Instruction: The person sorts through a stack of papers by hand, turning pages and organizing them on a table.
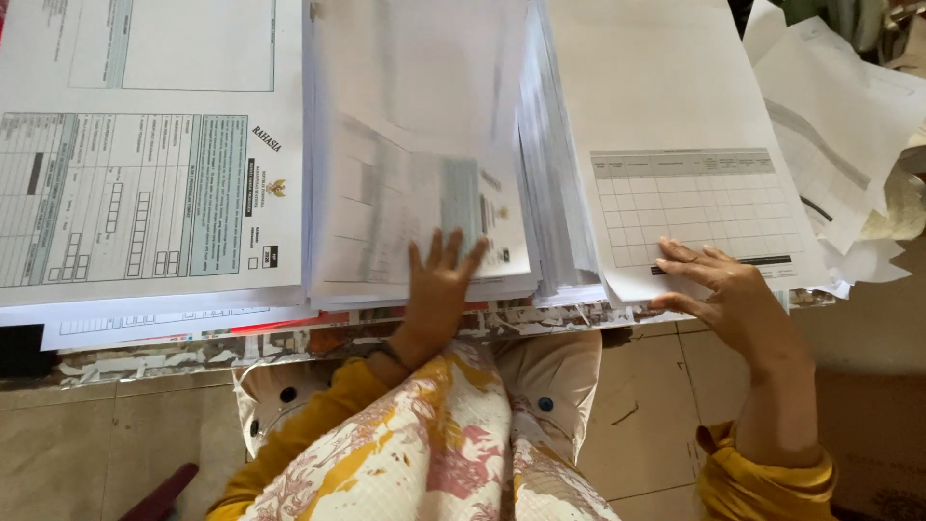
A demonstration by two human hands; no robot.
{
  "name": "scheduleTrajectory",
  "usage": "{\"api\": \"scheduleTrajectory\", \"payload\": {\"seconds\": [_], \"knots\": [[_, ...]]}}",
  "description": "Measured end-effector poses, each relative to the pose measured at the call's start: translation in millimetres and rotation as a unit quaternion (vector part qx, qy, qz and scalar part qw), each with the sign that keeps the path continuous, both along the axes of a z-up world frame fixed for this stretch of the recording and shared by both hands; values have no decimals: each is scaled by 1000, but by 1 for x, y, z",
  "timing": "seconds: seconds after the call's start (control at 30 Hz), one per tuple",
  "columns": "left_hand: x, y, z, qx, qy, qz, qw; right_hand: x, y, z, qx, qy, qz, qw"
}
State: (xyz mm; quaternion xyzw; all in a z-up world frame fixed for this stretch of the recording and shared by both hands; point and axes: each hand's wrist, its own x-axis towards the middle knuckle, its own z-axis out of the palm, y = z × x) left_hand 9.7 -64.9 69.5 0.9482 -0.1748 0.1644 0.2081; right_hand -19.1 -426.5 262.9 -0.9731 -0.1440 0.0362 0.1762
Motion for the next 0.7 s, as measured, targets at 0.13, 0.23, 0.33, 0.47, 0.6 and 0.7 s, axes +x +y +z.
{"api": "scheduleTrajectory", "payload": {"seconds": [0.13,0.23,0.33,0.47,0.6,0.7], "knots": [[-6,-21,-59,29,20,-27,999,-5,5,6,18,27,43,999],[-9,-18,-57,21,-11,-25,999,-4,10,-18,60,-60,83,993],[-9,-7,-47,-135,112,-95,980,4,32,-33,32,-174,91,980],[4,39,-14,-269,121,76,953,18,68,-47,19,-240,50,969],[8,68,15,-580,265,75,767,42,125,-82,14,-313,75,947],[4,87,10,-685,304,77,658,48,197,-128,7,-329,81,941]]}}
